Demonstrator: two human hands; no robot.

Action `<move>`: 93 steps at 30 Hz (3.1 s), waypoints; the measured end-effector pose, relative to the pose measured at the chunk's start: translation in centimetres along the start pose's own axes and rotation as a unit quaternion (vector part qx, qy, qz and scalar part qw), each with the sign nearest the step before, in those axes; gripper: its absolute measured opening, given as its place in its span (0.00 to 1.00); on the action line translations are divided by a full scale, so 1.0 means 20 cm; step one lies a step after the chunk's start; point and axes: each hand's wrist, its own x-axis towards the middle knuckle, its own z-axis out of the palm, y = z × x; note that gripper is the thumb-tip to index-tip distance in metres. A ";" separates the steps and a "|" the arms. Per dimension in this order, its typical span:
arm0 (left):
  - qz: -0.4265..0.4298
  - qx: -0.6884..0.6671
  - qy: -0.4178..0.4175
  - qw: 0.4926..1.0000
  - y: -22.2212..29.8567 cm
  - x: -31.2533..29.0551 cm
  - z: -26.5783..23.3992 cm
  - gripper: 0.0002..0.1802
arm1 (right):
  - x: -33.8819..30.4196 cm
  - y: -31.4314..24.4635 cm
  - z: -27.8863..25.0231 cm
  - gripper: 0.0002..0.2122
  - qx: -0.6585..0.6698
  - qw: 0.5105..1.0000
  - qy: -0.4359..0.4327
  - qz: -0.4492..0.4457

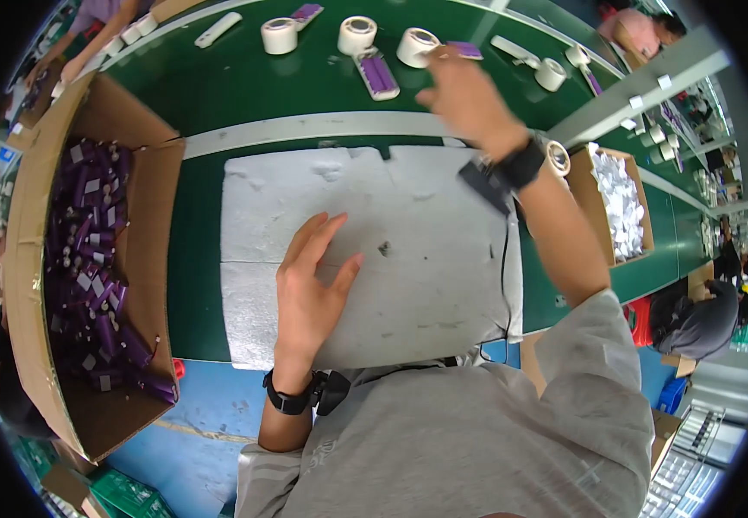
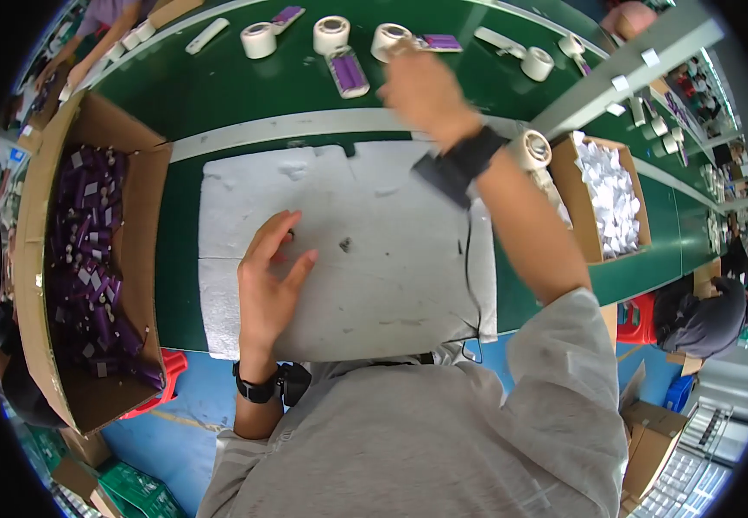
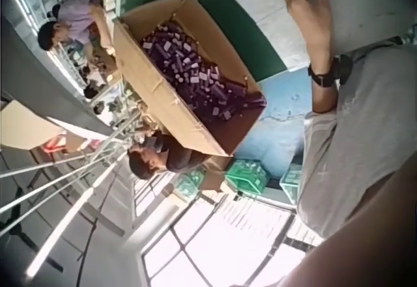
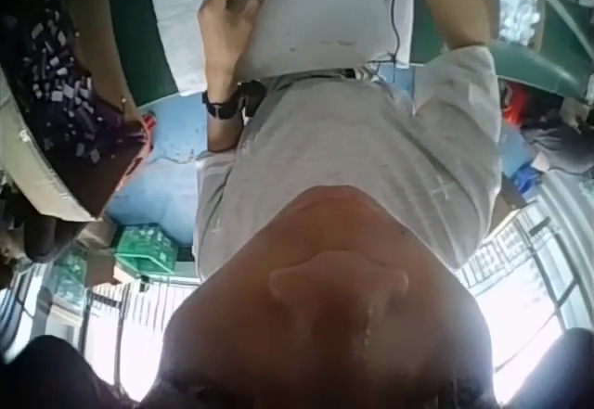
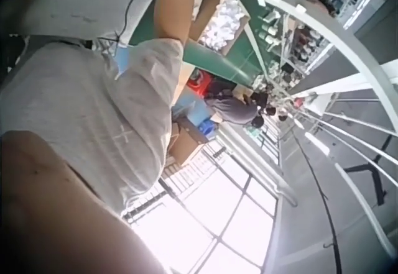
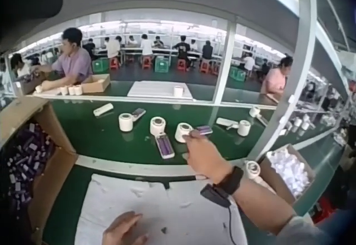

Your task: The person picks up a battery pack from a box, connects its wire to a circuit board inside a fan housing, and presses the battery pack into the handle. This assembly process is repeated multiple times with new components.

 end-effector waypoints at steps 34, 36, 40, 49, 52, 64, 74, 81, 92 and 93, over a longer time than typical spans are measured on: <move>-0.082 0.326 0.355 0.872 -0.75 0.71 -1.11 0.18 | -1.01 -0.71 -0.37 0.12 0.099 0.960 -0.077 -0.249; -0.057 0.316 0.369 0.872 -0.63 0.64 -1.03 0.17 | -1.08 -0.71 -0.33 0.11 0.090 0.959 -0.089 -0.252; 0.032 0.009 0.267 0.963 -0.29 0.47 -0.86 0.17 | -1.15 -0.65 -0.34 0.14 0.164 0.957 -0.143 -0.190; -0.039 -0.391 -0.150 0.907 0.28 -0.10 -0.04 0.13 | -0.96 -0.62 -0.31 0.22 0.501 0.865 0.007 0.019; -0.027 -0.294 -0.153 0.943 0.23 -0.11 0.08 0.09 | -1.00 -0.50 -0.27 0.19 0.492 0.862 -0.078 0.100; 0.168 -0.030 -0.088 0.981 -0.07 -0.19 0.21 0.17 | -0.96 -0.51 -0.02 0.09 0.390 0.920 -0.018 -0.034; 0.105 -0.108 -0.144 0.978 -0.03 -0.22 0.18 0.15 | -0.99 -0.53 -0.07 0.09 0.277 0.954 -0.104 0.039; 0.080 -0.081 -0.124 0.986 -0.04 -0.22 0.20 0.14 | -1.00 -0.49 -0.01 0.10 0.470 0.880 -0.047 0.048; -0.034 -0.352 -0.133 0.926 -0.12 -0.22 0.24 0.07 | -0.98 -0.47 -0.06 0.08 0.393 0.915 -0.085 0.046; -0.031 -0.351 -0.139 0.926 -0.12 -0.21 0.24 0.07 | -0.98 -0.47 -0.05 0.07 0.402 0.912 -0.074 0.038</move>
